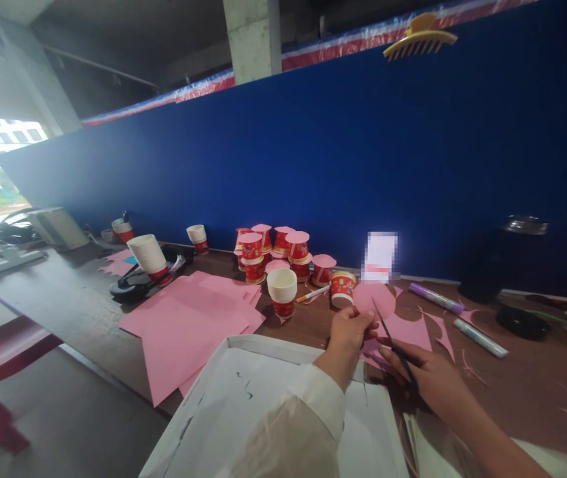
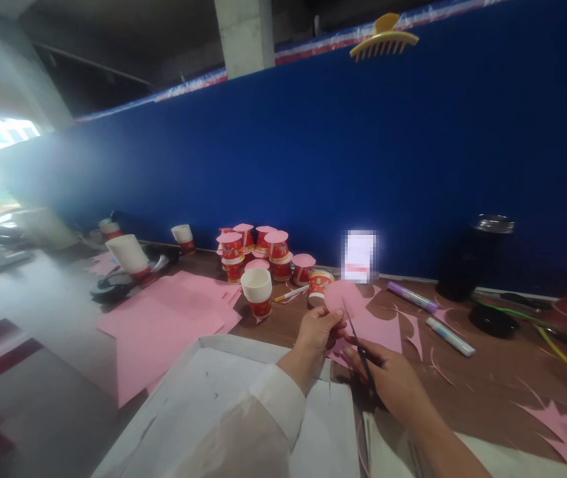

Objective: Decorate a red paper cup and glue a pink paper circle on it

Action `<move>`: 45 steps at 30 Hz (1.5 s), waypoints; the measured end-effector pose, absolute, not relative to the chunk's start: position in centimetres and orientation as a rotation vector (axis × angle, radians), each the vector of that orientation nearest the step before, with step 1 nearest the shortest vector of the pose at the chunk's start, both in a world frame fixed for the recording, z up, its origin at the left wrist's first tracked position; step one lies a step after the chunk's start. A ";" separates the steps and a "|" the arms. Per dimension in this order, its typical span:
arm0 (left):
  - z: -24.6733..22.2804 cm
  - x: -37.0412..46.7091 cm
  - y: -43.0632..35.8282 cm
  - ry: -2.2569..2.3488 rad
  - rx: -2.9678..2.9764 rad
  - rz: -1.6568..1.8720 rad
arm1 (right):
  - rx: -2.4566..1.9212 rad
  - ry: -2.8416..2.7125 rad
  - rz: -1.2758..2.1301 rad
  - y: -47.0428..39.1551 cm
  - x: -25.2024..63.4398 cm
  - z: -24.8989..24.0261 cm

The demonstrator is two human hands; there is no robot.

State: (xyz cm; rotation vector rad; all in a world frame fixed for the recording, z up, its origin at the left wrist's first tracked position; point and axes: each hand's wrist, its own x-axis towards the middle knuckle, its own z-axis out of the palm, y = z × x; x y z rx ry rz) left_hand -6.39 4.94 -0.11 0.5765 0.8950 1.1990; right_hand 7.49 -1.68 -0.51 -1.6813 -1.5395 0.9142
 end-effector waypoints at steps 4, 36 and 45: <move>-0.2 -6.4 4.9 0.900 0.575 1.194 | -1.680 -1.512 0.921 -1.8 7.3 -0.2; 0.2 -6.7 4.7 0.952 0.624 1.175 | -1.702 -1.597 0.827 -1.6 7.8 -0.5; -0.6 -7.1 5.7 0.965 0.607 1.232 | -1.727 -1.677 0.780 -1.6 7.8 -0.7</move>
